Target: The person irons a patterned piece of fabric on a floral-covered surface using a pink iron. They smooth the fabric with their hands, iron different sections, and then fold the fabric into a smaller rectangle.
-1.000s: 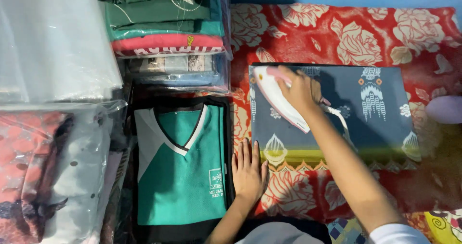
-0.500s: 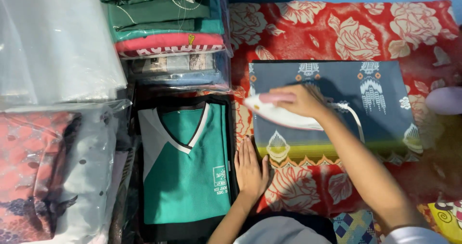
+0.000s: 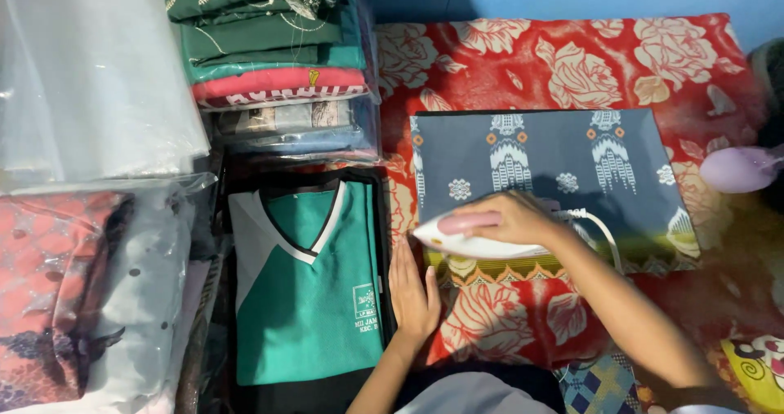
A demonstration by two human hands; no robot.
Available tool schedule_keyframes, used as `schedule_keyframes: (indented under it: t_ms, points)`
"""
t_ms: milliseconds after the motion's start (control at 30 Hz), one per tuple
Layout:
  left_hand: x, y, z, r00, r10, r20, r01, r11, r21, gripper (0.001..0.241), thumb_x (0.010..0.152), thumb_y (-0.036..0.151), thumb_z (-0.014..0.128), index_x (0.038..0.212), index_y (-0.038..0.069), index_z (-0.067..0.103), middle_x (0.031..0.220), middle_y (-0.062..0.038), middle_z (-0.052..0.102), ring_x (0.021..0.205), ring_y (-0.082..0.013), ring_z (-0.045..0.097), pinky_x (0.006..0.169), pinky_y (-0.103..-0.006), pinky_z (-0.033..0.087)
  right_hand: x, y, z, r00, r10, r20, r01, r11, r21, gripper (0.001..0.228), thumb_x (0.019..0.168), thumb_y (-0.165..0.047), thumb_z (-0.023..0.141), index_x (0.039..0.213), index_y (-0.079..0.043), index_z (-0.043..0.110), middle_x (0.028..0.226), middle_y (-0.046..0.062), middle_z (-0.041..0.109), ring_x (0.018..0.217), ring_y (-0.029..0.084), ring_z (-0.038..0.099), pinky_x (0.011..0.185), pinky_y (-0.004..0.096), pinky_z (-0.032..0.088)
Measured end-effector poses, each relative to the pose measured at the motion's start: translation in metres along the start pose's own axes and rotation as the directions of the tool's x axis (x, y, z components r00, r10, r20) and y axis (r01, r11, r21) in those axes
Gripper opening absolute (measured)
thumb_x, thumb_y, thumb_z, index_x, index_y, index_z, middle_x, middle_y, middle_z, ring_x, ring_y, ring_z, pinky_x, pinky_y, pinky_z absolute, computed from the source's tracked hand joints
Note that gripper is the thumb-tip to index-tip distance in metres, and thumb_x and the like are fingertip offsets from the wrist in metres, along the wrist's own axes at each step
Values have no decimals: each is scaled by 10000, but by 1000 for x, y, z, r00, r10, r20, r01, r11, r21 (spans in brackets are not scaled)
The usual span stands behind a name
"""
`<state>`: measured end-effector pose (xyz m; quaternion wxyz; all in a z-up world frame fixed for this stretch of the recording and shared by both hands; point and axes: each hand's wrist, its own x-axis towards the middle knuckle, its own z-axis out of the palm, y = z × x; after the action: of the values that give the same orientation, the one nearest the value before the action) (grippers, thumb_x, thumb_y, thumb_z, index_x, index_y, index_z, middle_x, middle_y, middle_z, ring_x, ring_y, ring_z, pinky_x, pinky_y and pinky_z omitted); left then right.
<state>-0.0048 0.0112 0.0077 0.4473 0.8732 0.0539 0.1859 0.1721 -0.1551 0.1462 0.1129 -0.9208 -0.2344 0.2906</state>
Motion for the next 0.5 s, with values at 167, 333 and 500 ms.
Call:
schedule_keyframes:
  t_ms: [167,333,500]
  points:
    - [-2,1,2,1000,5,-23,-5,1000,3,613,1084,327,331,1554,-64,290,1600,-250,380,1498,-384,357,1243,-464,272,18,28,16,799,207,-564,-232,972,28,475,915,-561,593,1327,-349,699,1065,140,760,1012,424,696,788,519,537]
    - [-4,-4,3,999,-26,-18,25,998,-57,597,1084,303,289,1562,-54,275,1618,-249,347,1508,-380,337,1254,-458,240,-24,14,30,887,-374,-271,381,924,-31,490,930,-120,644,1294,-448,643,1322,-48,699,856,122,761,533,207,632]
    - [-3,-1,3,1000,-28,-11,28,998,-56,599,1089,303,263,1567,-56,261,1618,-252,350,1508,-380,338,1255,-458,243,-30,10,30,853,-421,-309,393,907,-151,478,967,-161,605,1305,-499,590,1331,-173,705,654,44,734,360,155,506]
